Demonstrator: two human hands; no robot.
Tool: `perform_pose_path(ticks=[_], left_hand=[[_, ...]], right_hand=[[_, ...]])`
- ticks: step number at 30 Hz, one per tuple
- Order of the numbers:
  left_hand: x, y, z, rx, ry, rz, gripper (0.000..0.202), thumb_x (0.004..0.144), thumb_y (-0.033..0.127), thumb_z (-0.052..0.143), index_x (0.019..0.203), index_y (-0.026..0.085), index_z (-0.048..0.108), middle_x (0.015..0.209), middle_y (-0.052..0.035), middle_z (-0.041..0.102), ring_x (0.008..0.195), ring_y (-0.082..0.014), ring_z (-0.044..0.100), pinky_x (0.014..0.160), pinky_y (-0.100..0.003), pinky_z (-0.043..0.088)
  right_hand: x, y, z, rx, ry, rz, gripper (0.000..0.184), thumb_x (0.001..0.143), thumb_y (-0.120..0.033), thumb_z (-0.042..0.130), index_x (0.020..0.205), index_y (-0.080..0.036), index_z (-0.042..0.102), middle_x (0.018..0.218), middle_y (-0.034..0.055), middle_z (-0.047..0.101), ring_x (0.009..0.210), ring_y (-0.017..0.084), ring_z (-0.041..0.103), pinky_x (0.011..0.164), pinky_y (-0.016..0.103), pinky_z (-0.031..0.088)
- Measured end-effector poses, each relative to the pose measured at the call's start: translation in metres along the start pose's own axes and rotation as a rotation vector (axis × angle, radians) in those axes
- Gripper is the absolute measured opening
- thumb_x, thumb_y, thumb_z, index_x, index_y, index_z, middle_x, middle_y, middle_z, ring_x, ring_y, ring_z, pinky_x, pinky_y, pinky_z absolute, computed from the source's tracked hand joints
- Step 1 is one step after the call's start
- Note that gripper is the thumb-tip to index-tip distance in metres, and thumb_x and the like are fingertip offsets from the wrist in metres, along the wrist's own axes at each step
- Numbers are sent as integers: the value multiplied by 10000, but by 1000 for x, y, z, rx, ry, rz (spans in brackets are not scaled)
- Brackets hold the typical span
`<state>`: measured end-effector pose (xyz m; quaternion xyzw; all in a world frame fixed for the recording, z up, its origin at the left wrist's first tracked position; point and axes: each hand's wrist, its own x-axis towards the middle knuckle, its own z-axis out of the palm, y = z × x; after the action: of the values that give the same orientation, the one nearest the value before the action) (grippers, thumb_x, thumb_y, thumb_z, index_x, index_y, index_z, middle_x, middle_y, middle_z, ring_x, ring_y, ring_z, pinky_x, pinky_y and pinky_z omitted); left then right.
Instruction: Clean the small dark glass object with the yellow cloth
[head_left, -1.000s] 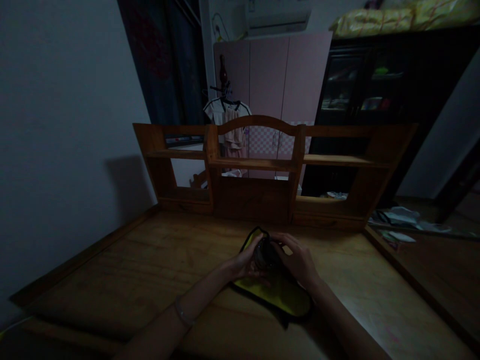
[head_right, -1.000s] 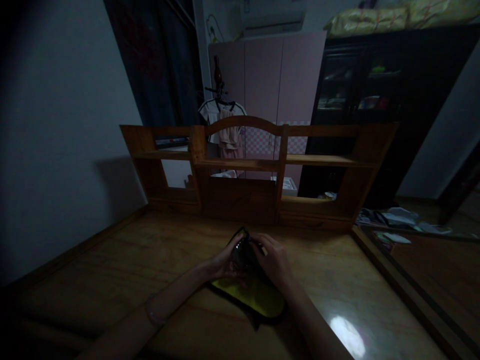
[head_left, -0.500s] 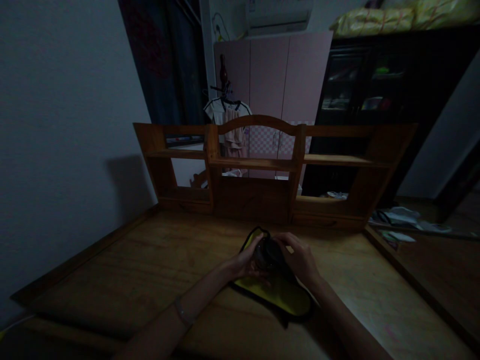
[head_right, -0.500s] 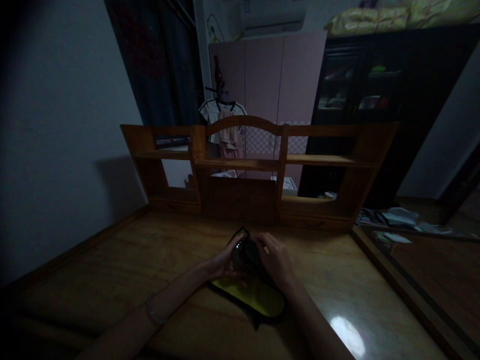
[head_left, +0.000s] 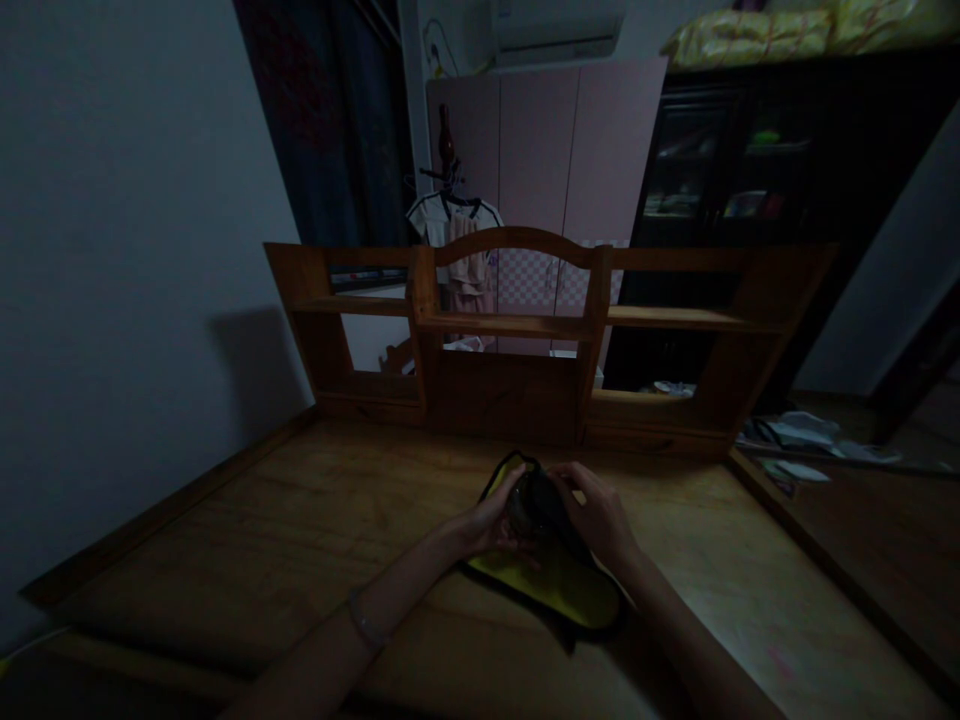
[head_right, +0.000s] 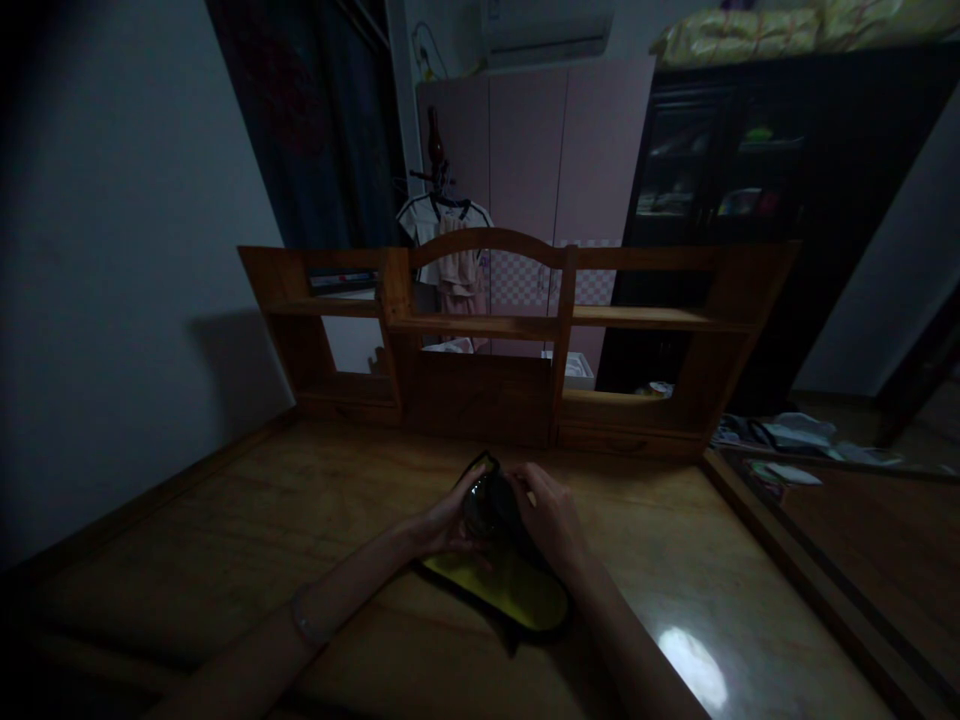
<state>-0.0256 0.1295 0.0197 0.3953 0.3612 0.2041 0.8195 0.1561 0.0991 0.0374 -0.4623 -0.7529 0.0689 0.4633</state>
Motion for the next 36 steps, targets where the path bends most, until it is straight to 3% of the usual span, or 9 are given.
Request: perform_pose_path(ticks=[14,23,28,36], left_hand=[[-8,4,-2,-153,-153,33,750,724,787,378,1012,141,629,766,-67,676,542,-170,594,676,-453,533],[-3,2,-6,-164,-152,26,757,714,793,381,948,121,637,729,-65,665,557,-179,597,682,-465,532],[-4,3,-5,-167,-168,27,770,716,793,378,1024,132,626,758,-71,667,570,-184,603,660,-440,531],[-6,5,-2,-151,-148,25,760,738,783,352,986,126,643,771,-77,671,569,-176,599,674,-439,535]], right_hand=[[3,-3,-1,141,-37,103,142,927,-335,476,888,-249,581,814,-10,674,756,165,664,674,240,479],[5,-2,-1,178,-27,135,143,929,-353,452,870,-246,527,766,-3,652,709,173,654,629,235,458],[5,-1,-2,203,-20,147,137,934,-360,426,910,-246,499,805,19,663,717,189,654,612,247,463],[6,0,-3,239,-23,164,128,948,-365,396,954,-255,461,847,24,659,768,195,665,636,260,486]])
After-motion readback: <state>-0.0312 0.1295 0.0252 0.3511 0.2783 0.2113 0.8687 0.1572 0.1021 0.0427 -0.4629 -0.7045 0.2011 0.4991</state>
